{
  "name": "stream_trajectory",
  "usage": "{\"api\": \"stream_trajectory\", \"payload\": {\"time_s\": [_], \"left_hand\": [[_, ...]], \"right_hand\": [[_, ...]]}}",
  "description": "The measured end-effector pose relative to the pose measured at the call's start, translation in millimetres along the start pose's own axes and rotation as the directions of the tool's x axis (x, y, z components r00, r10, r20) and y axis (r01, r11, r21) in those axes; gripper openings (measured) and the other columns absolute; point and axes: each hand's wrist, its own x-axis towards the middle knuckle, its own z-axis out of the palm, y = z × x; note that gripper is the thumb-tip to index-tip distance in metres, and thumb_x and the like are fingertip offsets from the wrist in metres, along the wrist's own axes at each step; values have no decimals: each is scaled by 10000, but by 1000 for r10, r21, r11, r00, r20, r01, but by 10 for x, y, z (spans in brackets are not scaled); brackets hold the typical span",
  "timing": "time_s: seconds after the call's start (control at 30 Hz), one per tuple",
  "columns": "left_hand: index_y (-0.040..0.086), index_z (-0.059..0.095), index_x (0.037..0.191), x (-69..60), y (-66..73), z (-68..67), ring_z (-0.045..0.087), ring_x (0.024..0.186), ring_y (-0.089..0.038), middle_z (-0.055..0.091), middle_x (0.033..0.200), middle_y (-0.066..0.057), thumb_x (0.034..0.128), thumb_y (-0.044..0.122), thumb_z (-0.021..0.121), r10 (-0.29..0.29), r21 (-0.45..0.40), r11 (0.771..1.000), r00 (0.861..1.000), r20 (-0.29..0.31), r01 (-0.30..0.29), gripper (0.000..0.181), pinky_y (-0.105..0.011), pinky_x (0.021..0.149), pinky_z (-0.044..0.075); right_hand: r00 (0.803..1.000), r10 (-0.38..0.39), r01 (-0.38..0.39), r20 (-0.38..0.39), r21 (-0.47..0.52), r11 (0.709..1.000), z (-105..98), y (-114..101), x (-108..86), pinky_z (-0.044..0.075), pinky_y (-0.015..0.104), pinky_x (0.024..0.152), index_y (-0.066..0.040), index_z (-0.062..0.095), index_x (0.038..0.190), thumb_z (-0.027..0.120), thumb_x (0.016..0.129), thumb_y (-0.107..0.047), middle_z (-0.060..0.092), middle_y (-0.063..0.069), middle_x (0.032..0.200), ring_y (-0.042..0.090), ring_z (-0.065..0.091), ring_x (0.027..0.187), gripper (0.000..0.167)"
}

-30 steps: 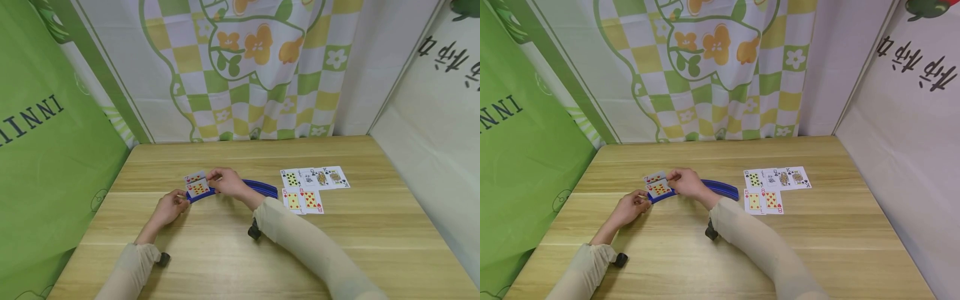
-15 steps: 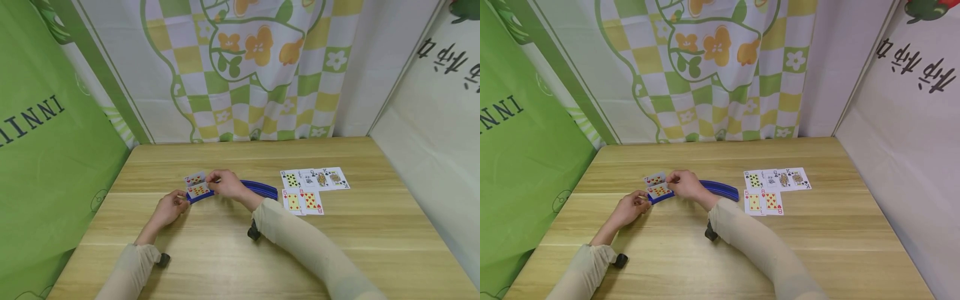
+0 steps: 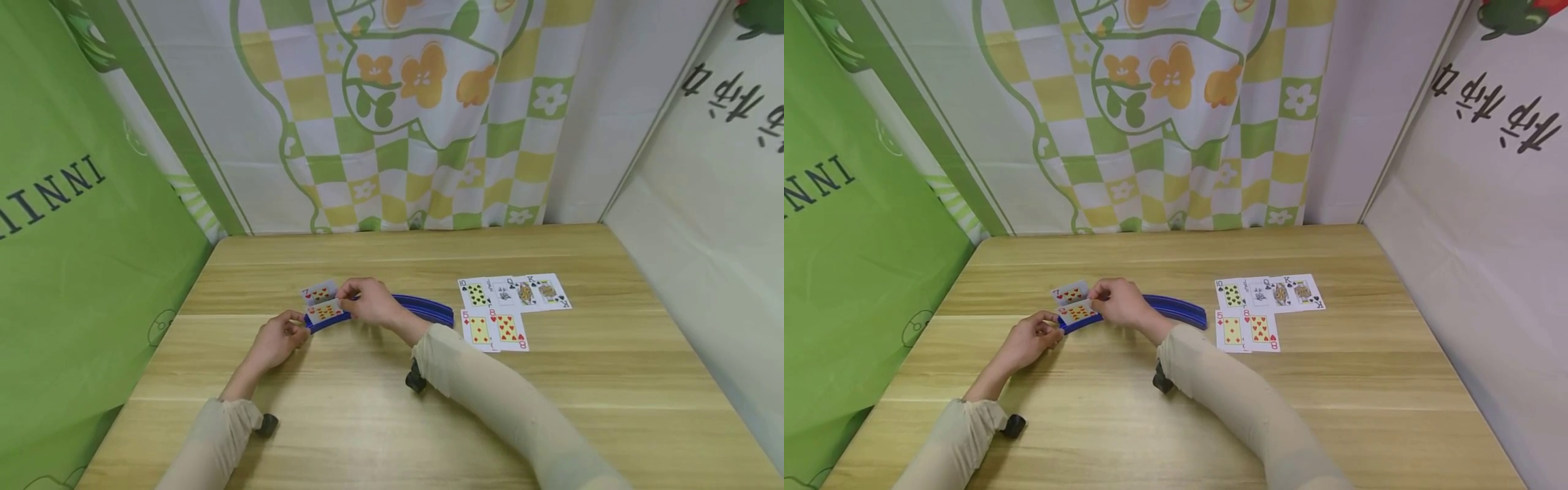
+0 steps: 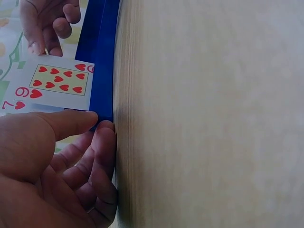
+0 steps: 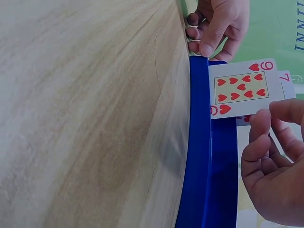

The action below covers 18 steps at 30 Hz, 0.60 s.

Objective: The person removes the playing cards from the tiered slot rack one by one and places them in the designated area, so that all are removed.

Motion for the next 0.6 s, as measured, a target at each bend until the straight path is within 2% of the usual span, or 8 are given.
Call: {"api": "stream_trajectory", "payload": {"time_s": [0.17, 0.33, 0.6], "left_hand": [[32, 607, 1204, -3, -5, -7, 597, 648, -123, 713, 875, -93, 937, 173, 668, 1, 3, 1000, 1000, -5, -1, 308, -274, 615, 450], [32, 611, 1196, 1, -17, -7, 594, 652, -120, 720, 873, -91, 940, 164, 666, 11, 7, 1000, 1000, -10, -11, 293, -274, 624, 442], [26, 613, 1182, -3, -14, -1, 575, 639, -103, 709, 845, -77, 922, 173, 673, 28, 16, 999, 999, -23, -27, 305, -271, 624, 437]], "right_hand": [[1000, -11, 11, -24, -32, 999, -24, -5, 5, 493, 244, 584, -163, 699, 1008, 639, 976, -216, 693, 9, 973, 103, 624, 662, 87], [998, -29, 27, -46, -40, 999, -67, -29, 3, 508, 246, 584, -130, 696, 1041, 629, 984, -210, 692, 29, 986, 101, 626, 680, 119], [996, -58, 55, -67, -41, 998, -108, -41, 4, 497, 230, 549, -148, 694, 996, 648, 968, -208, 692, 12, 913, 87, 609, 643, 81]]}}
